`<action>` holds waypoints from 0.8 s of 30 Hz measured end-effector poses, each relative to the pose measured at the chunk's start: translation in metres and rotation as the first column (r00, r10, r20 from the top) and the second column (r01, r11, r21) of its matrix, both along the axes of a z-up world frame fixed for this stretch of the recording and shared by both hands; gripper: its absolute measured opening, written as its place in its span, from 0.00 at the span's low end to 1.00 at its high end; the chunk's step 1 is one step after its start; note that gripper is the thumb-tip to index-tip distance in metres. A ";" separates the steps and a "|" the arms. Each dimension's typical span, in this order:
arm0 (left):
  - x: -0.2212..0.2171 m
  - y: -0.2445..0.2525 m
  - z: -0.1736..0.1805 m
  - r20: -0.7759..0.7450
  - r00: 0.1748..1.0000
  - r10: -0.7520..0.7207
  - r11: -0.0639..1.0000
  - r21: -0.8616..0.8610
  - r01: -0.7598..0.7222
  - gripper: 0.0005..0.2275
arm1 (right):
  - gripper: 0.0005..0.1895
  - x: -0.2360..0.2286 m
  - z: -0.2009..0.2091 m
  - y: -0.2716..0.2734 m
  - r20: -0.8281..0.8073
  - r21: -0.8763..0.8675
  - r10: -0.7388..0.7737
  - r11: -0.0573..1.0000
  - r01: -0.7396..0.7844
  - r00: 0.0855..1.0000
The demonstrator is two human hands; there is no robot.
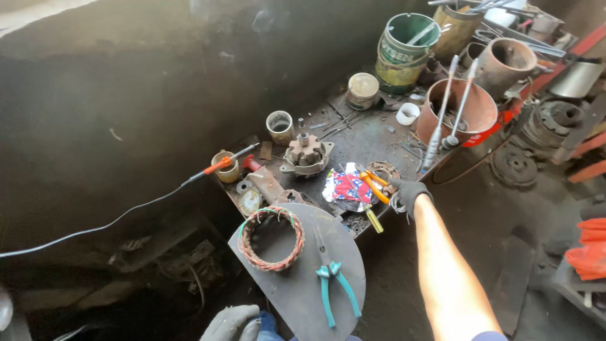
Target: The person uses a soldering iron to heat and solder a metal electrical component, likely a commutator, while holding it with gloved hands. The person also uses a screwdriver to adjust or clean parts of the component during the process.
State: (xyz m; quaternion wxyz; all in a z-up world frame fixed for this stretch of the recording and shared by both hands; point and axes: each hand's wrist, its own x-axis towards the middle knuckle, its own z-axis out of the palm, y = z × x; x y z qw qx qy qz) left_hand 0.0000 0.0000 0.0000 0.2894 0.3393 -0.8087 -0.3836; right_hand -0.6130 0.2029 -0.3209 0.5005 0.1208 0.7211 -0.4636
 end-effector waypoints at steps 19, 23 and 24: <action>-0.073 -0.074 0.004 0.231 0.973 -0.001 0.999 0.053 -0.011 0.33 | 0.33 0.077 0.132 -0.021 -0.824 0.530 0.538 0.843 -0.097 0.179; -0.107 -0.105 0.006 0.403 0.898 -0.176 0.978 -0.032 0.205 0.28 | 0.16 0.133 0.218 -0.028 -0.260 -0.442 -0.574 0.786 0.433 0.776; -0.115 -0.111 0.007 0.506 0.834 -0.222 0.973 0.060 0.223 0.30 | 0.13 0.144 0.234 -0.023 -0.166 -0.414 -0.539 0.798 0.437 0.826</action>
